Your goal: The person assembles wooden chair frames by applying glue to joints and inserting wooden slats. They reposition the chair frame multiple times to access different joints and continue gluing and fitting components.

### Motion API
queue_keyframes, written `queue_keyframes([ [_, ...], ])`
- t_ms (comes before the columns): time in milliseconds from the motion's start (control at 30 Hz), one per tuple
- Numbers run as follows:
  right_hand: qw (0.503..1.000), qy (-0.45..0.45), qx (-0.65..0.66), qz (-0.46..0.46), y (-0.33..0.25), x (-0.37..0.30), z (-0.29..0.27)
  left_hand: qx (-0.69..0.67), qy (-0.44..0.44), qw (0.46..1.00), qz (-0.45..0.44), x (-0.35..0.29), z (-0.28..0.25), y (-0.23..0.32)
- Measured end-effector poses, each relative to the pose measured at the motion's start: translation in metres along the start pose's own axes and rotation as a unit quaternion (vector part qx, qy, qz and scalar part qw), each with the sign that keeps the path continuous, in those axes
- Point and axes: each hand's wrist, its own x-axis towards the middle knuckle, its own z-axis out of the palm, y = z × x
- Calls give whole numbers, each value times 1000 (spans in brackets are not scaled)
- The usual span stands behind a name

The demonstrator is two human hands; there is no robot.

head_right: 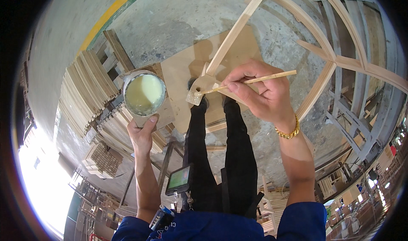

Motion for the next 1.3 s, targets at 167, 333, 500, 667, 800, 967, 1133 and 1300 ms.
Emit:
queue_keyframes([
  [167, 969, 144, 166, 113, 18, -32, 12, -1, 4, 1000, -5, 1, 1, 0],
  [333, 890, 271, 329, 164, 27, -59, 19, 8, 0, 1000, -17, -2, 3, 6],
  [500, 943, 250, 212, 66, -11, -42, 54, 74, -33, 996, 24, -16, -1, 23],
  [667, 983, 156, 27, -95, -28, -27, 59, 121, 0, 989, 83, -19, 11, 46],
  [800, 992, 62, 12, -109, -39, -19, 47, 81, 31, 996, 31, -19, 11, 47],
  [967, 991, 12, 3, -137, -41, -15, 40, 53, 3, 999, 7, -19, 9, 38],
  [1133, 977, 148, 151, 30, -38, -22, 50, 49, 5, 999, 6, -17, 10, 35],
  [1300, 907, 235, 308, 166, -16, -24, 45, 72, -26, 997, 8, -17, 7, 33],
])
